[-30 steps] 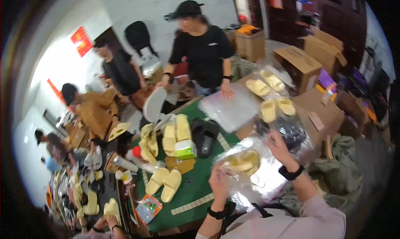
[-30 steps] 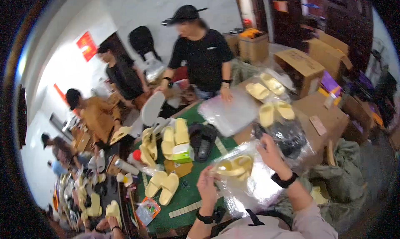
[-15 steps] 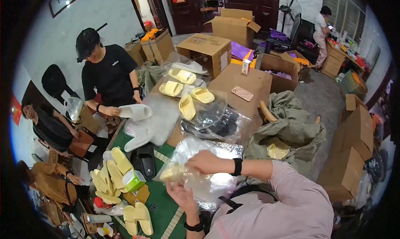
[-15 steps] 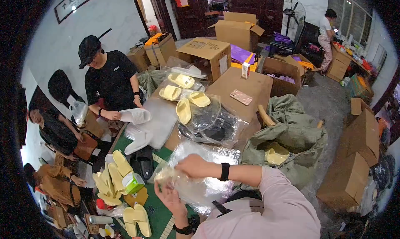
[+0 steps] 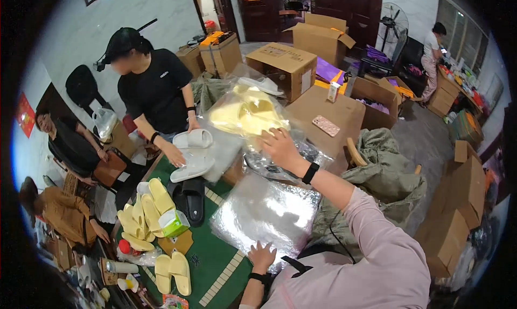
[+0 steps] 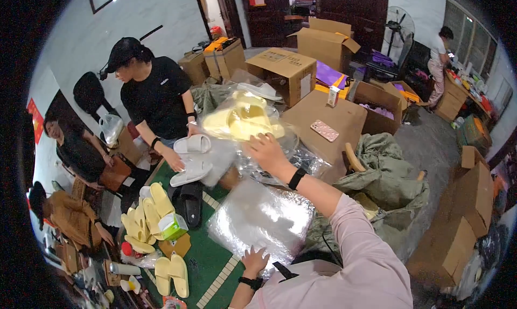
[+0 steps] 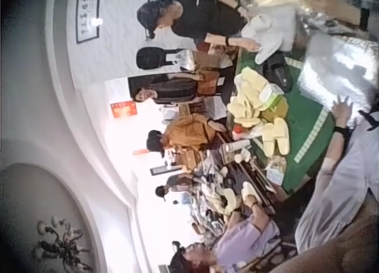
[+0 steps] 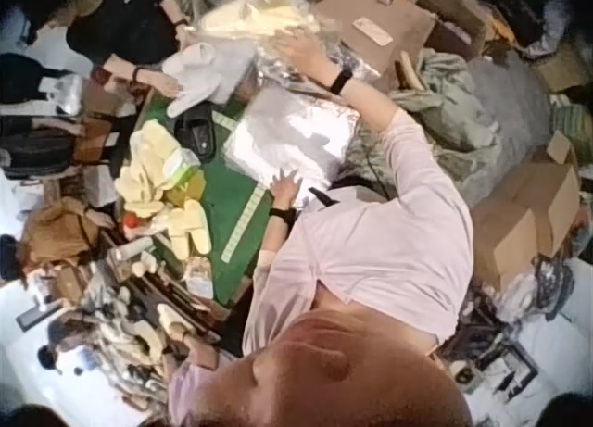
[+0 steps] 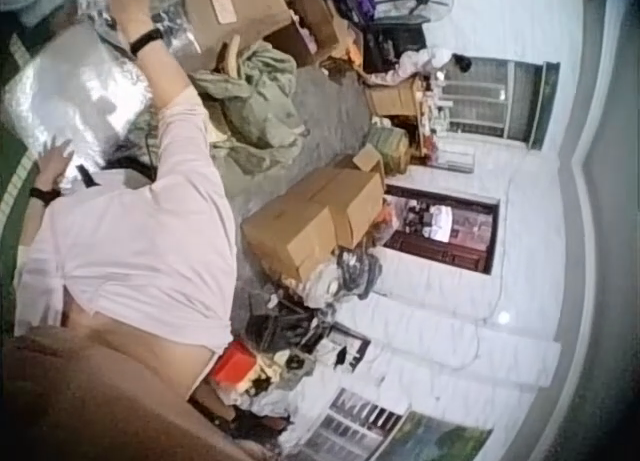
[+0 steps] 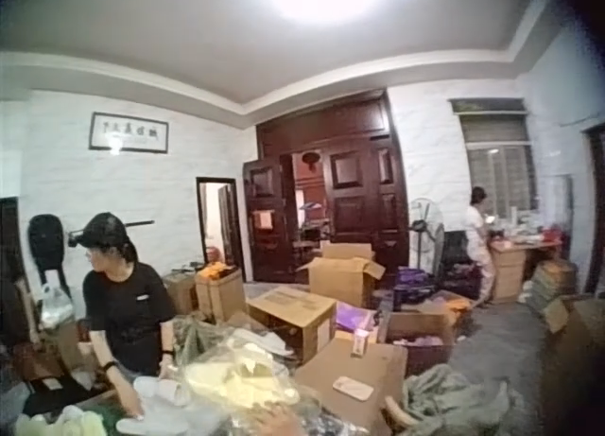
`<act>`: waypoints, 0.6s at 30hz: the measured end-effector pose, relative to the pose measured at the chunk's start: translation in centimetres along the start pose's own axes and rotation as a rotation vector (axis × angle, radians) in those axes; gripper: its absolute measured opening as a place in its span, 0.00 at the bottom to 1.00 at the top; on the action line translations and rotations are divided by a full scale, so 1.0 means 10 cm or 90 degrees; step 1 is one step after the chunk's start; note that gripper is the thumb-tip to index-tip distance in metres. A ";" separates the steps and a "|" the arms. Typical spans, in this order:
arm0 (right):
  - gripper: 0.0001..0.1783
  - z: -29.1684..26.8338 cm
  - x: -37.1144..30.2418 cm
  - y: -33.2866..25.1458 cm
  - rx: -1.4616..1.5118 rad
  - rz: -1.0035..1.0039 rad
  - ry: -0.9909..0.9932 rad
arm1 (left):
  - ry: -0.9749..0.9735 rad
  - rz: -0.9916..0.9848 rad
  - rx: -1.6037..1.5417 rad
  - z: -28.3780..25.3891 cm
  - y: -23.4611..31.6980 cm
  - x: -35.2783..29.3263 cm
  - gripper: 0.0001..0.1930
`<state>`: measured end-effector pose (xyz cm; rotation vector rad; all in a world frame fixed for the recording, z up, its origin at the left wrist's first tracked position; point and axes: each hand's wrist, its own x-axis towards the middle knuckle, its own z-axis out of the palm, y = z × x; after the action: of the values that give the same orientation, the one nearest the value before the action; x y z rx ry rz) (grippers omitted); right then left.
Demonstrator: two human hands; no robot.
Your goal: The recorder is seen sorting, pairing, and packing yellow and black foam footwear into plastic bags and larger containers.
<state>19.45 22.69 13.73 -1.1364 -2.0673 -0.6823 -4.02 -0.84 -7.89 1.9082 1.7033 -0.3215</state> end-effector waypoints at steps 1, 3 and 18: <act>0.17 0.19 -0.21 0.08 -0.015 0.018 -0.039 | 0.002 -0.006 -0.005 0.03 0.00 0.01 0.25; 0.19 0.45 -0.56 0.11 -0.014 0.123 -0.226 | 0.001 -0.024 -0.039 0.11 -0.01 0.02 0.25; 0.25 -0.06 -0.49 -0.52 -0.097 0.131 -0.245 | 0.150 0.034 -0.085 0.51 -0.26 0.01 0.24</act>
<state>17.06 17.22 9.75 -1.6483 -2.1926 -0.5612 -5.62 -3.41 -12.76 1.9506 1.7697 0.0391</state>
